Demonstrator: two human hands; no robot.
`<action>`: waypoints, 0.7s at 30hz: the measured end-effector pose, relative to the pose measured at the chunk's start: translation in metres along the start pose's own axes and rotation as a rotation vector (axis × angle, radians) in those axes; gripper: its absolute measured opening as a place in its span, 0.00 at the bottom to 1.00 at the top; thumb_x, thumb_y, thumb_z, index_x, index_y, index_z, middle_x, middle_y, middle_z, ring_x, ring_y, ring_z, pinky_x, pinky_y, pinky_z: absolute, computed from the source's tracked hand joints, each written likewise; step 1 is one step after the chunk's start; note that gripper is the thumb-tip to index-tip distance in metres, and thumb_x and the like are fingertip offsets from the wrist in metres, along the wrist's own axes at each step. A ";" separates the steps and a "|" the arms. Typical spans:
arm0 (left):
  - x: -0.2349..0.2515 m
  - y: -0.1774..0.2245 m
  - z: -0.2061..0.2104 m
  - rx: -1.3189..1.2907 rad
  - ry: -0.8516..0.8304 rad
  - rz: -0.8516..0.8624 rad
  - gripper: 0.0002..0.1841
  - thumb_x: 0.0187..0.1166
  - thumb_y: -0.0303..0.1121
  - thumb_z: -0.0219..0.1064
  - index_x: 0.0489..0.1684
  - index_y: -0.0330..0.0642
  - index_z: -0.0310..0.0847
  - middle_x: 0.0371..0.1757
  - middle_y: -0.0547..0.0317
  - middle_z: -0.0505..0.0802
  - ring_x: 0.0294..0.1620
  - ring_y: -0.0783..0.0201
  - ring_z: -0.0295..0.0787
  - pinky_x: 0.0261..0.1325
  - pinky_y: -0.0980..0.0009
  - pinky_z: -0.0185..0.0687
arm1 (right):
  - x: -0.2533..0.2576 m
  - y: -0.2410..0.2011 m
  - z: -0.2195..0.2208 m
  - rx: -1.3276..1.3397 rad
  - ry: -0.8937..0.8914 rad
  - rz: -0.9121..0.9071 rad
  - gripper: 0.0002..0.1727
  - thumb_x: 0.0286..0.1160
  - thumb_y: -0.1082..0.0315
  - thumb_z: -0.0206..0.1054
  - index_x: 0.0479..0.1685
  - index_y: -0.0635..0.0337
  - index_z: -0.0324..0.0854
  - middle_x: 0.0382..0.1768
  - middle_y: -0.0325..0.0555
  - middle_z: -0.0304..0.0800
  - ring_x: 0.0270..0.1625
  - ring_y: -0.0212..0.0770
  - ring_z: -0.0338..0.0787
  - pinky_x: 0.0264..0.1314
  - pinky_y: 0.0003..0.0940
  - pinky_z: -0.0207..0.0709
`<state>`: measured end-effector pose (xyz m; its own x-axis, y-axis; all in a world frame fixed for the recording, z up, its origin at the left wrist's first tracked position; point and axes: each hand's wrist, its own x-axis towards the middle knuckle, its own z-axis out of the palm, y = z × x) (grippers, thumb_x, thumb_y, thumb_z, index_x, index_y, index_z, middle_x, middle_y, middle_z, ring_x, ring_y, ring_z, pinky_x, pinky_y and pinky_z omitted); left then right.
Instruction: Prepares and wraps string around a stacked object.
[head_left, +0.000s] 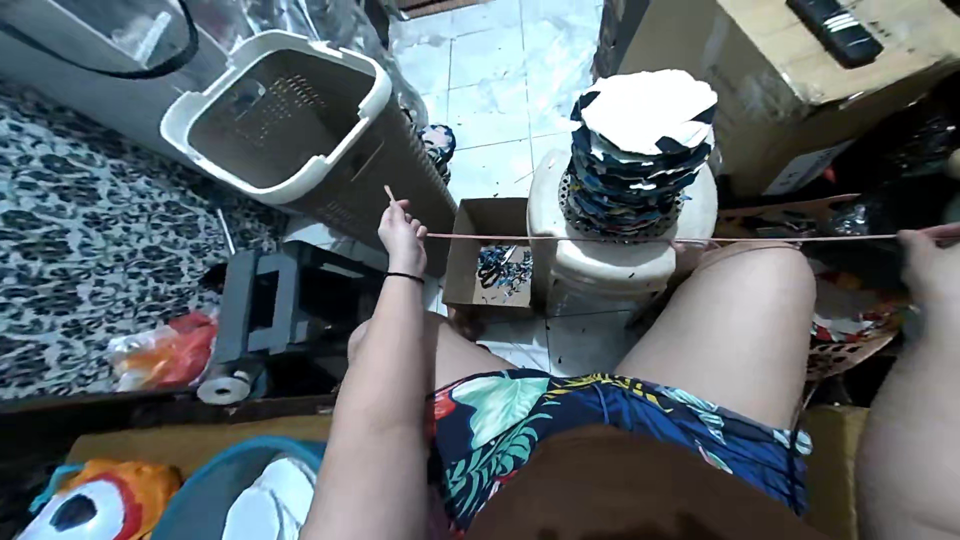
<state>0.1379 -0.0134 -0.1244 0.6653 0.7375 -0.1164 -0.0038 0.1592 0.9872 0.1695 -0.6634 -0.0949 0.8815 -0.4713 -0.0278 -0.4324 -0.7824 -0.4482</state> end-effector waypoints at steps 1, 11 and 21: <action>0.004 -0.007 0.000 0.044 -0.004 0.012 0.14 0.96 0.40 0.43 0.52 0.47 0.74 0.23 0.72 0.71 0.16 0.77 0.65 0.23 0.81 0.67 | 0.004 0.001 0.006 0.042 -0.016 0.023 0.25 0.85 0.54 0.64 0.66 0.68 0.81 0.64 0.74 0.83 0.70 0.73 0.80 0.72 0.74 0.66; -0.072 0.006 0.061 0.599 -0.521 -0.068 0.27 0.93 0.38 0.52 0.87 0.33 0.61 0.85 0.37 0.72 0.81 0.47 0.74 0.81 0.51 0.71 | -0.046 -0.131 0.037 0.892 -0.424 -0.223 0.27 0.96 0.56 0.43 0.79 0.68 0.68 0.74 0.56 0.79 0.68 0.43 0.87 0.71 0.39 0.83; -0.105 0.040 0.145 0.096 -0.693 -0.634 0.43 0.88 0.66 0.34 0.88 0.36 0.50 0.82 0.37 0.73 0.76 0.43 0.78 0.71 0.44 0.78 | -0.042 -0.212 0.062 1.074 -0.756 0.128 0.52 0.77 0.20 0.36 0.92 0.49 0.44 0.73 0.53 0.78 0.65 0.49 0.86 0.60 0.47 0.83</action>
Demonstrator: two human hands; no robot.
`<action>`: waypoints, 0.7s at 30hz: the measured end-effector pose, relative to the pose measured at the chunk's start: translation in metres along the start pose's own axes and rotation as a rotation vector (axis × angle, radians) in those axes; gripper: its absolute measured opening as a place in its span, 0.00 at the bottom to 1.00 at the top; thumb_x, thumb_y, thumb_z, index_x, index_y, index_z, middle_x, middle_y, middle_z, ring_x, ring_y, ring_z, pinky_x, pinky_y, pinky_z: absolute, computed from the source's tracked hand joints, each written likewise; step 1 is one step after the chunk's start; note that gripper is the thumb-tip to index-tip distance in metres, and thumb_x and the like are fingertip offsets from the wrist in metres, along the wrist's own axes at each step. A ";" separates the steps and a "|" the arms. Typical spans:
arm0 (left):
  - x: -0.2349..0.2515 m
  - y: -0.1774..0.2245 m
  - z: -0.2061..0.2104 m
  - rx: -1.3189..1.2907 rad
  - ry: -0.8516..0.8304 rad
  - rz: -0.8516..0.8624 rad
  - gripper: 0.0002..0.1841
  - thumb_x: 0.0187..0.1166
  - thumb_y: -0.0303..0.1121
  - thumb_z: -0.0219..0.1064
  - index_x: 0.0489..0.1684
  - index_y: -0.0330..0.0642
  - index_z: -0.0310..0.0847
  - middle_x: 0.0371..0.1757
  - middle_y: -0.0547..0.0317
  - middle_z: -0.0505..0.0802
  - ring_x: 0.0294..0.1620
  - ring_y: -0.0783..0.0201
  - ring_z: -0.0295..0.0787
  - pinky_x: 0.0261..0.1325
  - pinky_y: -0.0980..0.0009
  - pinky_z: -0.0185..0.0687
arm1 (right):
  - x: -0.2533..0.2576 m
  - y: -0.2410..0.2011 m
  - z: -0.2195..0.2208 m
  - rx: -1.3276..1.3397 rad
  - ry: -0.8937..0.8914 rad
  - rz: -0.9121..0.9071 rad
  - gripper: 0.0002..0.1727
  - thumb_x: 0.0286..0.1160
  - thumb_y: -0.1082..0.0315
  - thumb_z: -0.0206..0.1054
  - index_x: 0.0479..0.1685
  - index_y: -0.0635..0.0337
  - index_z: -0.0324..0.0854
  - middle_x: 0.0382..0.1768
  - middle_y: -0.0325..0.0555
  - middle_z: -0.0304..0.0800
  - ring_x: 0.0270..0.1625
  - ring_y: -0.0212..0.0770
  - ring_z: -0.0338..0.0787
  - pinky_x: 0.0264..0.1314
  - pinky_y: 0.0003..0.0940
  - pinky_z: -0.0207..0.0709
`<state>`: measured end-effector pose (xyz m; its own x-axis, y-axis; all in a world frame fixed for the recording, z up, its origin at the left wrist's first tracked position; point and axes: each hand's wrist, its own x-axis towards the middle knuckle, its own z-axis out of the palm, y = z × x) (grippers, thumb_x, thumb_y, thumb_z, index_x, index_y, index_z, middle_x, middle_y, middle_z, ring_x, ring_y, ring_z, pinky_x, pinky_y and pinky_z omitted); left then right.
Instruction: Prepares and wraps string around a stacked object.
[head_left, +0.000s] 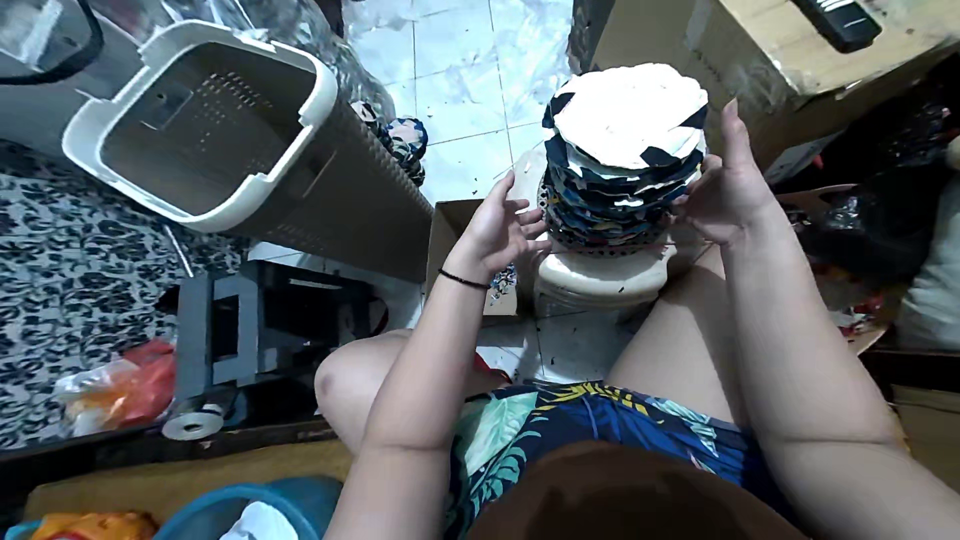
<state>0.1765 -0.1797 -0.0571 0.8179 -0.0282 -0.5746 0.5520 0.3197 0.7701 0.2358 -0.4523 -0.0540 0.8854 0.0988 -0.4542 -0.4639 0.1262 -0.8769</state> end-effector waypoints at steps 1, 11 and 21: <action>0.004 0.001 0.001 -0.003 0.005 -0.019 0.43 0.88 0.66 0.34 0.88 0.36 0.51 0.81 0.36 0.73 0.76 0.43 0.78 0.71 0.44 0.78 | 0.002 -0.001 -0.001 -0.019 -0.011 0.006 0.53 0.75 0.19 0.37 0.92 0.48 0.46 0.73 0.53 0.79 0.66 0.50 0.85 0.61 0.49 0.83; 0.014 -0.011 0.006 0.534 0.120 0.168 0.27 0.92 0.34 0.45 0.90 0.37 0.54 0.85 0.36 0.69 0.76 0.48 0.79 0.71 0.53 0.81 | 0.013 -0.017 -0.020 -0.126 -0.077 0.087 0.60 0.69 0.15 0.20 0.91 0.51 0.49 0.69 0.57 0.80 0.63 0.52 0.86 0.59 0.52 0.82; 0.015 0.014 0.029 0.085 0.045 -0.038 0.50 0.81 0.75 0.31 0.85 0.36 0.54 0.70 0.37 0.81 0.62 0.49 0.85 0.62 0.53 0.82 | 0.009 -0.024 -0.005 -0.075 -0.242 0.050 0.51 0.72 0.16 0.32 0.78 0.45 0.70 0.59 0.42 0.89 0.58 0.43 0.90 0.53 0.44 0.86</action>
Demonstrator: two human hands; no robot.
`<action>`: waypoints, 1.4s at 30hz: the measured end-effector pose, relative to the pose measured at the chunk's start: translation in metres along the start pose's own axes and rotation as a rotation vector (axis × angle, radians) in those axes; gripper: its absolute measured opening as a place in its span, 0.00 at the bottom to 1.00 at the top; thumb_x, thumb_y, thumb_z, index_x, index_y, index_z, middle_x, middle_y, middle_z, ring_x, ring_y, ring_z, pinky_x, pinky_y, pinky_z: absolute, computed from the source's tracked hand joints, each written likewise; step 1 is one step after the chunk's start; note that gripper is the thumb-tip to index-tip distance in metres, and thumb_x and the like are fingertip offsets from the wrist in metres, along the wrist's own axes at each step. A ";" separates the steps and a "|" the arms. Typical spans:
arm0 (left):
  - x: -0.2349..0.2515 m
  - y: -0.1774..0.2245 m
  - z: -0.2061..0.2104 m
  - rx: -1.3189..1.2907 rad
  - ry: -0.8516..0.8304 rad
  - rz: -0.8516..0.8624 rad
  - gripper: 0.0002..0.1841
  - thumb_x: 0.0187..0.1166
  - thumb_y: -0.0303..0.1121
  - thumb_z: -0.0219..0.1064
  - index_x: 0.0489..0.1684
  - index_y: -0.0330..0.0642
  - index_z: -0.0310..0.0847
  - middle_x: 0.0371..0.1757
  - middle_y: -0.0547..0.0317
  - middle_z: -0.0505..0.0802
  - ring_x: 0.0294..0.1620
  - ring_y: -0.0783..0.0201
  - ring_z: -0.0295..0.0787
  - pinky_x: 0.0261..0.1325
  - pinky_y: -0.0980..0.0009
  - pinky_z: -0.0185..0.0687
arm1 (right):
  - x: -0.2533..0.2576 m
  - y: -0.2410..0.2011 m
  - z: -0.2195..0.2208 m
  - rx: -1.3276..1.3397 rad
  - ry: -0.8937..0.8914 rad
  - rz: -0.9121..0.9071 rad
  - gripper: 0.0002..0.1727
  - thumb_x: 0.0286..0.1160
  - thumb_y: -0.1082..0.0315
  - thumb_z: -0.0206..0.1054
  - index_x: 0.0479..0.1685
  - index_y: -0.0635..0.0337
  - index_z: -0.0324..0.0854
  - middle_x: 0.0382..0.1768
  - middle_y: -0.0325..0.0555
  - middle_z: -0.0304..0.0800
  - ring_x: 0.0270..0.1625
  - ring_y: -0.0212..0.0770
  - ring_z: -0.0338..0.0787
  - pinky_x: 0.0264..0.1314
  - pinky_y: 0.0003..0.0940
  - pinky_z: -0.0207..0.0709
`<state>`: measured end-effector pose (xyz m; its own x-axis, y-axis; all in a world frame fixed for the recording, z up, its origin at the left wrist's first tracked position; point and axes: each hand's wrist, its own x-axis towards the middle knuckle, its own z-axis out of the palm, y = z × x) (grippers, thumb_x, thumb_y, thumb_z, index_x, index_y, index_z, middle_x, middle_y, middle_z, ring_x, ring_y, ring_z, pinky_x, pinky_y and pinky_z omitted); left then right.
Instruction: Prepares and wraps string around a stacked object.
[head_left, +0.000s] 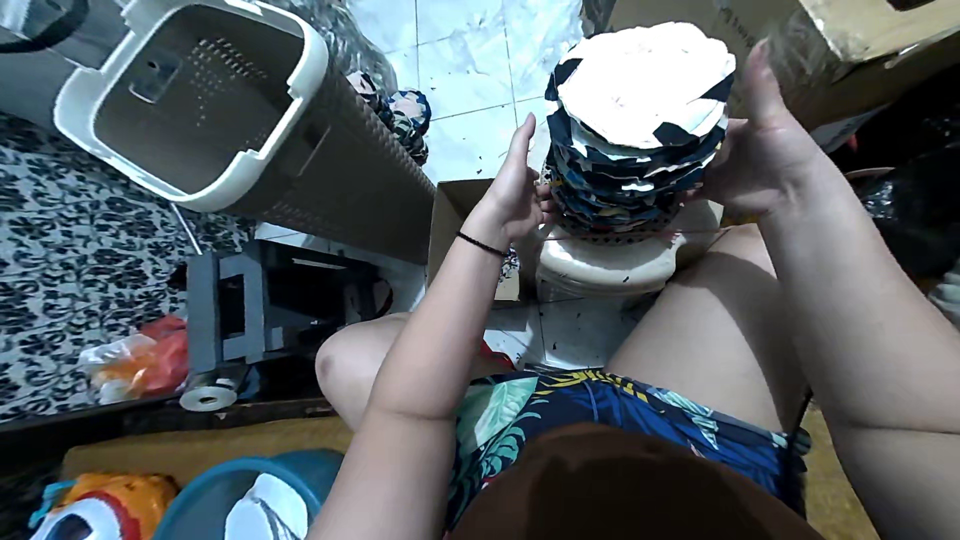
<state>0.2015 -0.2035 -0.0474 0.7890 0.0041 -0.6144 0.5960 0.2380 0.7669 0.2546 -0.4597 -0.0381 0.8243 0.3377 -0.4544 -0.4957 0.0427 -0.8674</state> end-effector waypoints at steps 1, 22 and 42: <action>0.000 0.000 0.001 -0.032 0.013 0.006 0.51 0.80 0.76 0.34 0.86 0.37 0.52 0.72 0.37 0.80 0.63 0.48 0.85 0.62 0.53 0.83 | 0.001 0.000 0.004 -0.017 -0.010 -0.017 0.47 0.74 0.18 0.35 0.77 0.41 0.71 0.61 0.40 0.88 0.61 0.42 0.89 0.54 0.45 0.86; 0.004 0.008 0.017 -0.127 -0.240 0.238 0.36 0.86 0.69 0.39 0.79 0.56 0.70 0.67 0.53 0.88 0.69 0.52 0.85 0.67 0.46 0.84 | 0.017 -0.008 0.018 -0.069 -0.189 -0.137 0.29 0.86 0.35 0.47 0.72 0.42 0.72 0.57 0.35 0.89 0.62 0.36 0.89 0.63 0.39 0.86; -0.030 -0.053 0.020 0.007 -0.278 0.335 0.34 0.90 0.61 0.40 0.85 0.48 0.63 0.72 0.56 0.85 0.72 0.63 0.82 0.75 0.58 0.80 | -0.035 0.064 0.011 0.077 -0.070 -0.335 0.56 0.61 0.28 0.72 0.87 0.45 0.50 0.64 0.35 0.85 0.65 0.34 0.88 0.67 0.35 0.86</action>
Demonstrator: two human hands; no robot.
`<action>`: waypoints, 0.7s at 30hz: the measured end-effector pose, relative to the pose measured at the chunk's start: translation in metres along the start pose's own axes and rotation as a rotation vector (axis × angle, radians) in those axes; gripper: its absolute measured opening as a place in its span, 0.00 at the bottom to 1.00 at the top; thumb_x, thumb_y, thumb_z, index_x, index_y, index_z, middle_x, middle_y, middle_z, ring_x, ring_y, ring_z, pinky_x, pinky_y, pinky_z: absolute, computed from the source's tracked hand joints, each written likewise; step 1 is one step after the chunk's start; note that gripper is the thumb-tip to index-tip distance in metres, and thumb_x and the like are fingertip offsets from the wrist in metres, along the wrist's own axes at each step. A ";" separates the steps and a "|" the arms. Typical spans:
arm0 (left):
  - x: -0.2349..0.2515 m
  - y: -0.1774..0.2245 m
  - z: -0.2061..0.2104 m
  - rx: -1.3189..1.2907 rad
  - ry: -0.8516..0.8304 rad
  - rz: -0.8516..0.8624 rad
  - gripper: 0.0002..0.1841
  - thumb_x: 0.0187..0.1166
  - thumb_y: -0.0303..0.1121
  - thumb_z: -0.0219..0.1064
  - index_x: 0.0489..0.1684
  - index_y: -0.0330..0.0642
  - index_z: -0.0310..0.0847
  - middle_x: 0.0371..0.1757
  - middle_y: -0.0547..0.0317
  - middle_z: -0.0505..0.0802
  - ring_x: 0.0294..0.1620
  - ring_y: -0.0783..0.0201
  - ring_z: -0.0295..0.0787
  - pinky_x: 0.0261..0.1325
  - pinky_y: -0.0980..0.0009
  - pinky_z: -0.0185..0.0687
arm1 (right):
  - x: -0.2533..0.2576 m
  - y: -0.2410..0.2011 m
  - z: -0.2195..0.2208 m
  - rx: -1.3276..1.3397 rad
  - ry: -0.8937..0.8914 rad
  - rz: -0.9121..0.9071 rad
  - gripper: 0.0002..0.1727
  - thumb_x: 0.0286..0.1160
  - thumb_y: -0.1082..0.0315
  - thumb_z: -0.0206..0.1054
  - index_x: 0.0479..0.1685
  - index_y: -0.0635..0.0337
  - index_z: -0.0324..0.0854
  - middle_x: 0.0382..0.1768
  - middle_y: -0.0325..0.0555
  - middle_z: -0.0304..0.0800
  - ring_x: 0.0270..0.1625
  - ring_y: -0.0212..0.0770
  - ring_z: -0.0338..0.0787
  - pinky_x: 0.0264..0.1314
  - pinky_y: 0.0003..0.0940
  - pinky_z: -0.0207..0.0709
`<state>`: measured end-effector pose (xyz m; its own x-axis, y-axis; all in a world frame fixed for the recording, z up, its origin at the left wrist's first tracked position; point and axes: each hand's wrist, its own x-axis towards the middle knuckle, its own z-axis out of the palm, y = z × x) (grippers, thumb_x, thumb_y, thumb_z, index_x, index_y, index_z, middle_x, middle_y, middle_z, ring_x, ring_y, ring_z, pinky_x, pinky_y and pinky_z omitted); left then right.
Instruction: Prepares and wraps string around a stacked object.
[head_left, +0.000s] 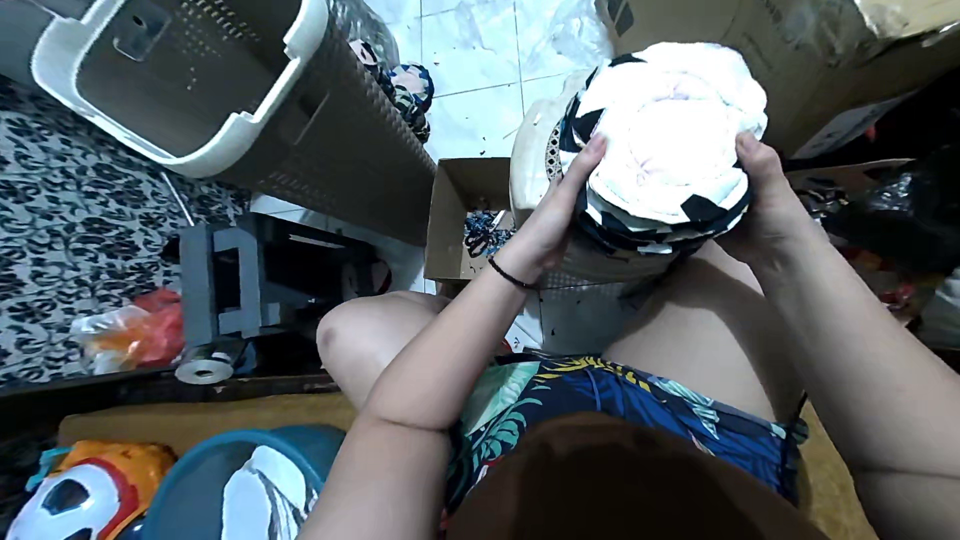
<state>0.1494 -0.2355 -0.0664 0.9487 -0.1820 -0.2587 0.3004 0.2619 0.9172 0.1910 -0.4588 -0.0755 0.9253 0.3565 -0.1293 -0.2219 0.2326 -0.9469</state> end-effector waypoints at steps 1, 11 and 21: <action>0.004 0.002 -0.002 0.001 -0.006 0.005 0.34 0.90 0.62 0.38 0.85 0.50 0.63 0.72 0.57 0.85 0.72 0.63 0.81 0.75 0.58 0.79 | 0.005 0.000 0.001 0.002 -0.001 -0.003 0.57 0.62 0.28 0.72 0.89 0.45 0.48 0.66 0.36 0.84 0.67 0.35 0.87 0.68 0.36 0.85; 0.061 0.022 -0.029 0.133 0.054 0.065 0.36 0.90 0.64 0.32 0.87 0.54 0.62 0.79 0.58 0.80 0.79 0.63 0.75 0.79 0.57 0.74 | 0.075 -0.009 0.004 -0.004 -0.002 0.002 0.50 0.77 0.33 0.61 0.94 0.42 0.42 0.75 0.42 0.79 0.73 0.42 0.83 0.73 0.44 0.82; 0.031 0.008 -0.096 0.756 0.516 0.028 0.25 0.89 0.48 0.57 0.78 0.42 0.74 0.78 0.32 0.73 0.75 0.40 0.74 0.72 0.44 0.74 | 0.080 -0.041 -0.009 -0.343 0.210 0.165 0.51 0.74 0.34 0.65 0.95 0.38 0.43 0.80 0.47 0.72 0.74 0.50 0.81 0.65 0.55 0.82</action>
<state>0.1907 -0.1484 -0.0957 0.9356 0.3092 -0.1704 0.3046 -0.4633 0.8322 0.2769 -0.4477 -0.0501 0.9364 0.1640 -0.3101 -0.2893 -0.1389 -0.9471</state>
